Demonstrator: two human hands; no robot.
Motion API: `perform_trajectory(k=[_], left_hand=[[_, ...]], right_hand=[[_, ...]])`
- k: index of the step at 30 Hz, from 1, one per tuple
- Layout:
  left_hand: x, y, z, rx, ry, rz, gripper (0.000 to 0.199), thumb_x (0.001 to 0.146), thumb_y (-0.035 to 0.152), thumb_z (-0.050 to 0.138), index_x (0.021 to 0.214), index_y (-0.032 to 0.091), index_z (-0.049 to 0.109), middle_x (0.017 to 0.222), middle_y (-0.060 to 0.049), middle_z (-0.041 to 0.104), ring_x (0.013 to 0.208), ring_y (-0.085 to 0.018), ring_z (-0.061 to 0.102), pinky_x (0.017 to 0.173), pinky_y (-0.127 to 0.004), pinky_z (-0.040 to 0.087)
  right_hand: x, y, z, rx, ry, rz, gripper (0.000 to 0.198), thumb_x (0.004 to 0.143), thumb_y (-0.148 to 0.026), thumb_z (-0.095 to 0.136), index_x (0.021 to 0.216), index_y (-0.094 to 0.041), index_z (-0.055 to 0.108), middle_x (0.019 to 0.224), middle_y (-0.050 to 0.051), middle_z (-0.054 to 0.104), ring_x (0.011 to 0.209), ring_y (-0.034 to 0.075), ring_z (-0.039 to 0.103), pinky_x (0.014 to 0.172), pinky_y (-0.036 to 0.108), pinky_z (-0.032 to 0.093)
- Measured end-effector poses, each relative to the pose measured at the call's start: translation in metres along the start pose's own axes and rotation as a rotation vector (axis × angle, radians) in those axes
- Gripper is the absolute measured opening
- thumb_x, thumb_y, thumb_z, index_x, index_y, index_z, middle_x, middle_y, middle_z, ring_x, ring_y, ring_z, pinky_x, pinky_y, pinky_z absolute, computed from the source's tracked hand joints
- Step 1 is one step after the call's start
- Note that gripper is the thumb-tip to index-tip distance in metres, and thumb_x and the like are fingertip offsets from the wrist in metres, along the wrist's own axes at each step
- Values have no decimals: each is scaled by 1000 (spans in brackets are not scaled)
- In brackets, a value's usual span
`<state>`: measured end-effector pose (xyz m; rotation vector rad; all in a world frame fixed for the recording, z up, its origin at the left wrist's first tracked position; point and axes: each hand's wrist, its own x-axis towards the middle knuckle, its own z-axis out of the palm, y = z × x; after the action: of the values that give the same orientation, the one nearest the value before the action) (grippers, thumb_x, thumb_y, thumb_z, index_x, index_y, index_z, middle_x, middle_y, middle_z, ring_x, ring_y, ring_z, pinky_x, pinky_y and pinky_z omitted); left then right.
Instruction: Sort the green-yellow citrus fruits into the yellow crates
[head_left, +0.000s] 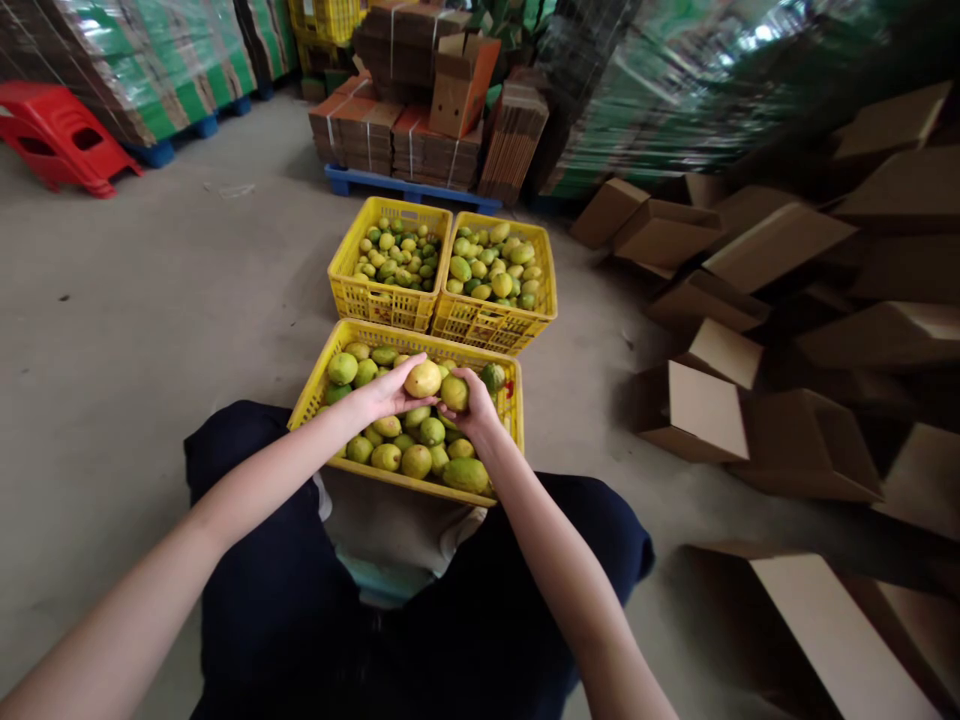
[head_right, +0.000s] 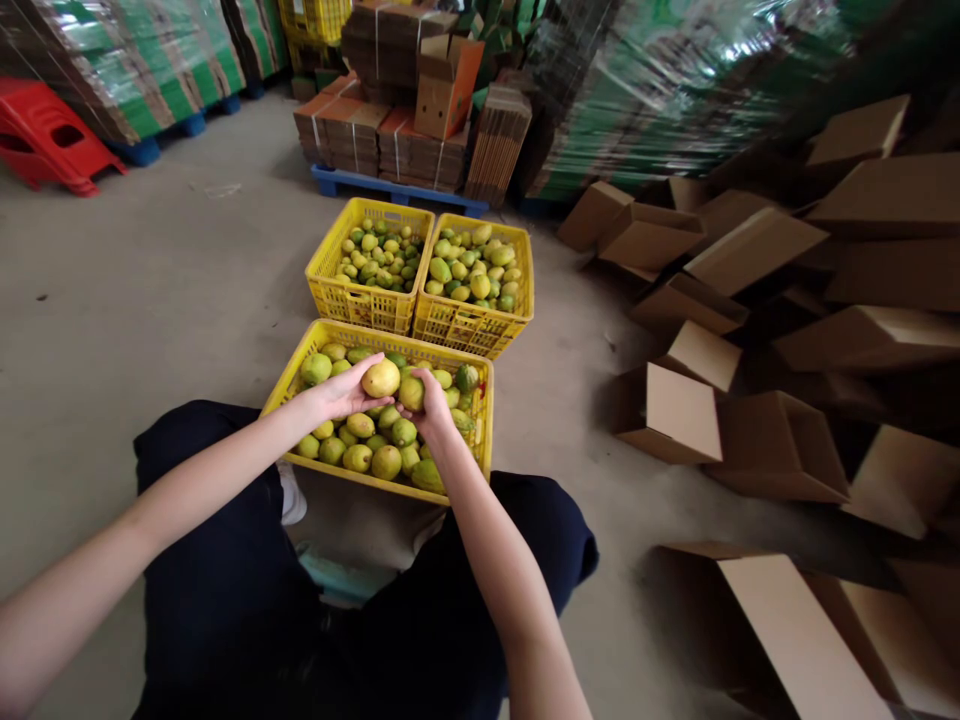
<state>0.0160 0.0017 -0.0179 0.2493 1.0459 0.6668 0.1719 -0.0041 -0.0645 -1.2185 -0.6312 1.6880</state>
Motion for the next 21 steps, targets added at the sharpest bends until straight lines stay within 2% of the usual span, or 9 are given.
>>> perform_trajectory(k=[4,7,9,11,13,14,17,21], left_hand=[[2,-2,0,88,3,8,33,98,43,58,97,11,67,79,-11,71,60,-15,67,54,-24,60],[2,-5,0,155,47,173,26,95,40,63,95,14,64,82,-9,70,69,-17,67,63,-27,60],[-1,-6,-1,218,86,405,27,86,34,75,103,17,63,95,-7,70,85,-19,69,78,-30,60],[-4,-4,-3,338,91,700,50,71,29,88,114,21,62,114,-6,67,105,-22,67,93,-33,57],[-6,1,-5,480,71,977,69,60,28,93,122,24,63,130,-8,58,120,-26,60,101,-37,54],[-6,3,-7,530,62,1065,72,59,29,94,124,26,64,135,-9,53,126,-29,57,104,-39,53],[-6,5,-10,624,56,1200,71,61,33,93,127,29,66,135,-10,46,134,-32,48,108,-41,51],[-8,2,-10,713,16,1245,67,67,40,91,129,31,67,129,-9,46,132,-31,49,106,-40,52]], right_hand=[[-3,-8,1,-41,-22,131,38,75,-57,70,72,-21,57,57,1,59,47,13,52,40,26,37],[-9,-21,0,-79,-106,135,35,73,-54,71,76,-20,60,61,3,64,53,17,59,42,28,42],[-14,-30,-1,-91,-149,40,32,71,-51,73,78,-21,61,67,4,67,62,21,66,48,31,51],[-20,-37,-1,-89,-124,-104,30,67,-42,77,86,-23,64,78,1,72,74,22,70,62,34,58],[-27,-42,-1,-126,-70,-275,42,62,-32,83,100,-26,67,95,-1,75,87,22,72,79,37,61],[-30,-44,0,-162,-51,-373,51,60,-28,85,108,-27,68,104,0,76,94,23,72,87,40,61],[-37,-45,1,-296,-38,-620,59,60,-28,88,116,-28,68,125,4,71,116,28,67,103,47,55],[-40,-42,2,-344,-2,-820,54,65,-28,88,115,-29,65,130,6,68,127,27,60,107,47,52]])
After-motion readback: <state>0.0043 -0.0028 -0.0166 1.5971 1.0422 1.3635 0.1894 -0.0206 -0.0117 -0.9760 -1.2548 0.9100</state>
